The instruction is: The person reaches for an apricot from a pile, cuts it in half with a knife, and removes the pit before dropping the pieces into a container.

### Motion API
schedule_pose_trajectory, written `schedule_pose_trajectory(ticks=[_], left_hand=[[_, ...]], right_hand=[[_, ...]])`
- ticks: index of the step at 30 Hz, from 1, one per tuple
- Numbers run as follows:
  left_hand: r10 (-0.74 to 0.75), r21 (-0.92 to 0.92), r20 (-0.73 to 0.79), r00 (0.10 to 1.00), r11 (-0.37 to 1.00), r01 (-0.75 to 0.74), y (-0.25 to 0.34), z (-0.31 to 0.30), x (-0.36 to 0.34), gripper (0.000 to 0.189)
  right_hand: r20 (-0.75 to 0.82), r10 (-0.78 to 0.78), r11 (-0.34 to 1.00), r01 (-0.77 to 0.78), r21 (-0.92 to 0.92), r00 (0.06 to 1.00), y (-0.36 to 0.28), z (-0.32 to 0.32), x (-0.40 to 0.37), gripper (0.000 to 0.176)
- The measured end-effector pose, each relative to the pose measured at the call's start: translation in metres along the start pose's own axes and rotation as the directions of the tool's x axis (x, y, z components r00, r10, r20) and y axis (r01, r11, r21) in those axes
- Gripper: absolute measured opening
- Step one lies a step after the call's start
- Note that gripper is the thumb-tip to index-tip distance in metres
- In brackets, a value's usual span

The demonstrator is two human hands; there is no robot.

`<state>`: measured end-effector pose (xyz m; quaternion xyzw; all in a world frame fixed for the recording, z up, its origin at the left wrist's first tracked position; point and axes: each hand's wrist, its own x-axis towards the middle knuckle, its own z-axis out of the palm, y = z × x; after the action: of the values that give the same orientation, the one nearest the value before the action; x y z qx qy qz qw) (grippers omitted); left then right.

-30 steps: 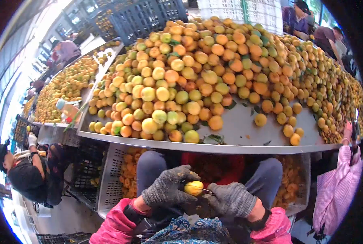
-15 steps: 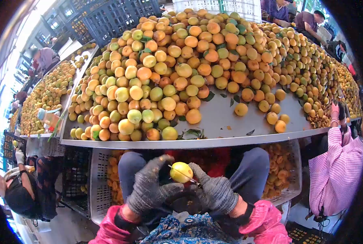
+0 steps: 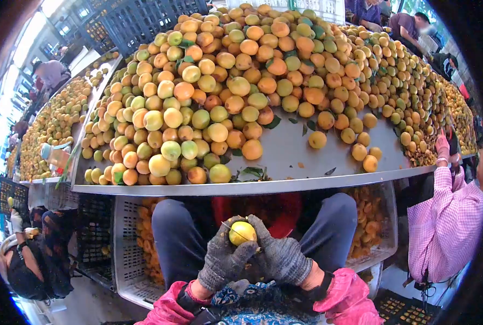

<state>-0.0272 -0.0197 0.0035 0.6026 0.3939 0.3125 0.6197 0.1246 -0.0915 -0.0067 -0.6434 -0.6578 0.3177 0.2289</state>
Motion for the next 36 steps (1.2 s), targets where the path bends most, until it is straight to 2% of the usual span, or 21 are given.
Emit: schedule_pose_trajectory(ticks=[2,4,6,8,12,13,14,15,17,20,24,25,26,27,28,30,31,32,33,35,36], left_hand=[[-0.071,-0.050,0.044,0.996,0.996,0.074,-0.008,-0.002,0.006,0.050],[-0.039,-0.006,0.100,0.994,0.999,0.040,-0.014,-0.005,0.009,0.051],[-0.007,0.012,0.129,0.992,1.000,0.005,-0.028,-0.006,0.009,0.052],[-0.102,-0.223,0.162,0.981,0.965,0.137,-0.033,-0.006,0.008,0.051],[-0.103,-0.054,0.188,0.977,0.992,0.115,-0.040,-0.012,0.012,0.047],[-0.031,-0.012,0.171,0.985,0.999,0.033,-0.041,-0.012,0.014,0.048],[-0.043,-0.015,0.175,0.984,0.999,0.046,-0.041,-0.013,0.015,0.048],[-0.048,0.043,0.184,0.982,0.998,0.041,-0.040,-0.015,0.016,0.050],[-0.042,0.163,0.195,0.980,0.987,0.010,-0.039,-0.018,0.018,0.053],[-0.001,0.179,0.177,0.984,0.983,-0.032,-0.048,-0.018,0.016,0.054],[-0.030,0.171,0.186,0.982,0.985,-0.002,-0.058,-0.017,0.015,0.053],[-0.046,0.077,0.198,0.979,0.997,0.032,-0.061,-0.017,0.014,0.053],[-0.059,-0.017,0.210,0.976,0.998,0.064,-0.062,-0.017,0.015,0.053],[-0.056,-0.018,0.210,0.976,0.998,0.061,-0.061,-0.019,0.015,0.053],[-0.062,0.016,0.250,0.966,0.998,0.060,-0.059,-0.023,0.014,0.049],[-0.058,0.042,0.293,0.954,0.998,0.048,-0.050,-0.023,0.015,0.046],[-0.088,0.003,0.299,0.950,0.996,0.092,-0.040,-0.022,0.015,0.045],[-0.116,-0.036,0.305,0.945,0.990,0.133,-0.034,-0.022,0.016,0.045],[-0.039,-0.048,0.268,0.963,0.997,0.054,-0.037,-0.021,0.013,0.041],[-0.051,-0.109,0.256,0.965,0.991,0.081,-0.037,-0.021,0.006,0.041],[-0.076,-0.165,0.249,0.966,0.979,0.119,-0.037,-0.022,0.003,0.040]], right_hand=[[-0.005,0.012,1.000,-0.012,0.004,1.000,0.002,0.000,0.001,0.088],[-0.013,0.021,0.994,-0.019,0.105,1.000,0.007,0.004,-0.001,0.086],[0.017,0.032,0.993,-0.034,0.116,0.999,0.009,0.002,0.000,0.085],[0.050,0.050,0.989,-0.056,0.134,0.998,0.012,0.002,0.000,0.084],[0.068,0.048,0.966,-0.064,0.249,0.996,0.022,0.010,0.003,0.079],[0.046,0.017,0.959,-0.029,0.281,0.999,0.025,0.011,0.004,0.077],[0.023,-0.017,0.950,0.009,0.311,1.000,0.026,0.012,0.005,0.076],[0.088,0.039,0.951,-0.064,0.302,0.995,0.025,0.010,0.004,0.073],[0.099,0.028,0.947,-0.058,0.317,0.995,0.027,0.009,0.006,0.073],[0.139,0.032,0.950,-0.073,0.304,0.990,0.027,0.006,0.009,0.073],[0.213,0.055,0.950,-0.117,0.290,0.975,0.025,-0.006,0.016,0.069],[0.210,0.058,0.950,-0.119,0.289,0.976,0.027,-0.005,0.015,0.069],[0.134,0.034,0.915,-0.085,0.394,0.990,0.030,-0.002,0.014,0.064],[0.056,0.016,0.870,-0.042,0.492,0.998,0.032,0.000,0.014,0.059],[0.054,0.015,0.871,-0.039,0.490,0.998,0.030,-0.003,0.015,0.059],[0.139,0.166,0.695,-0.216,0.686,0.976,0.023,-0.016,0.018,0.050],[0.243,0.277,0.598,-0.365,0.713,0.929,0.019,-0.024,0.018,0.047],[0.237,0.276,0.607,-0.360,0.708,0.932,0.017,-0.026,0.016,0.047],[0.282,0.301,0.503,-0.402,0.765,0.911,0.016,-0.028,0.014,0.044],[0.330,0.340,0.328,-0.439,0.836,0.881,0.016,-0.025,0.008,0.035],[0.325,0.336,0.340,-0.436,0.833,0.884,0.012,-0.026,0.006,0.035]])
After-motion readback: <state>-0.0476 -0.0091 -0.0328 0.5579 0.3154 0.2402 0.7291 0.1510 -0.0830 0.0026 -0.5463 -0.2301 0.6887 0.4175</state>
